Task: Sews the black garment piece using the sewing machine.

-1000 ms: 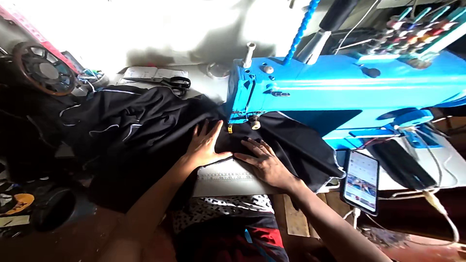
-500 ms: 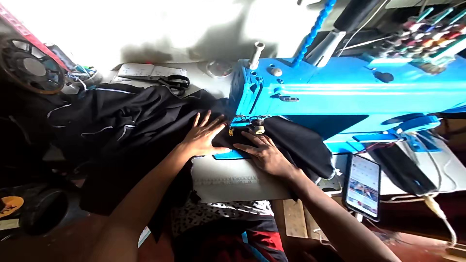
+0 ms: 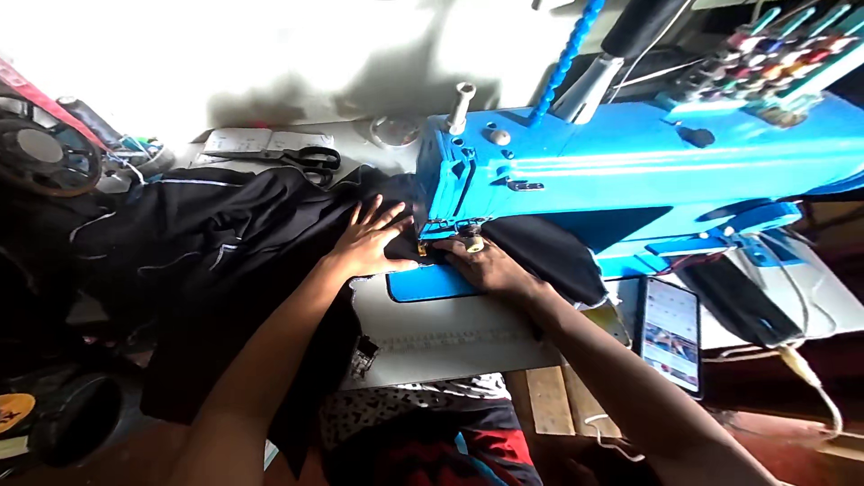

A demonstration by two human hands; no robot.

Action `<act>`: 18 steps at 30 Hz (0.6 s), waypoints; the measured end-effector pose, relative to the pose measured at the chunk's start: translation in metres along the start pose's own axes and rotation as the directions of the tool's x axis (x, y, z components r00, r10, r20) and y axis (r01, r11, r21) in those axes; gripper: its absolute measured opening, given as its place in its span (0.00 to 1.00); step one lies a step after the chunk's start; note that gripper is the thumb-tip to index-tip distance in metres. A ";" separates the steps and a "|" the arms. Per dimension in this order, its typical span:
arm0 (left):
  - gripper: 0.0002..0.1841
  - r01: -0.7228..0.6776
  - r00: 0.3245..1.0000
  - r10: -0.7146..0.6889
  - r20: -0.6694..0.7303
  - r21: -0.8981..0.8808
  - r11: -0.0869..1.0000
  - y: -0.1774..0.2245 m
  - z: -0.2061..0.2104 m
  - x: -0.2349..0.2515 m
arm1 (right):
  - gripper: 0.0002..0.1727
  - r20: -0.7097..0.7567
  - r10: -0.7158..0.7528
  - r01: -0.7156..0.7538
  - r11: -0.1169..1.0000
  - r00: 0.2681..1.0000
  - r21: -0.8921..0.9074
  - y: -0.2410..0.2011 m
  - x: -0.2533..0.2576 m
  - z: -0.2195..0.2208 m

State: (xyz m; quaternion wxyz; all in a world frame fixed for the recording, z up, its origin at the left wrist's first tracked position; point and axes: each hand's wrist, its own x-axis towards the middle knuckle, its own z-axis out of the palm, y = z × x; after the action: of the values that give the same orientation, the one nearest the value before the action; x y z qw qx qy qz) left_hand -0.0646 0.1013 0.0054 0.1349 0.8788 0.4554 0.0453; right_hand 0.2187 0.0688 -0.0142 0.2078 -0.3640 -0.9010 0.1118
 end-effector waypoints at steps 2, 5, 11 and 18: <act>0.49 -0.008 1.000 0.008 -0.020 -0.015 1.000 -0.004 0.000 0.003 | 0.20 -0.008 -0.012 0.011 1.000 1.000 -0.011 0.000 0.003 -0.002; 0.49 0.003 1.000 -0.004 -0.007 -0.006 1.000 -0.008 -0.002 0.009 | 0.19 -0.039 -0.036 0.035 0.999 0.999 -0.032 0.008 0.007 0.001; 0.43 0.039 0.998 -0.042 -0.036 -0.080 0.996 -0.010 -0.007 0.013 | 0.23 0.050 0.341 -0.329 0.931 0.939 -0.158 -0.017 0.007 -0.037; 0.23 0.107 0.968 -0.164 -0.190 -0.277 0.955 -0.002 -0.007 0.024 | 0.27 0.090 0.815 -0.766 0.571 0.572 -0.296 -0.027 -0.003 -0.078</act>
State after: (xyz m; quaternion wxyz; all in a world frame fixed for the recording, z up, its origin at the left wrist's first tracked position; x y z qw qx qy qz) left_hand -0.0539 0.1232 0.0101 0.2050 0.8097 0.5163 0.1890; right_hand 0.2401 0.0517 0.0636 -0.0068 -0.7362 -0.6641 0.1297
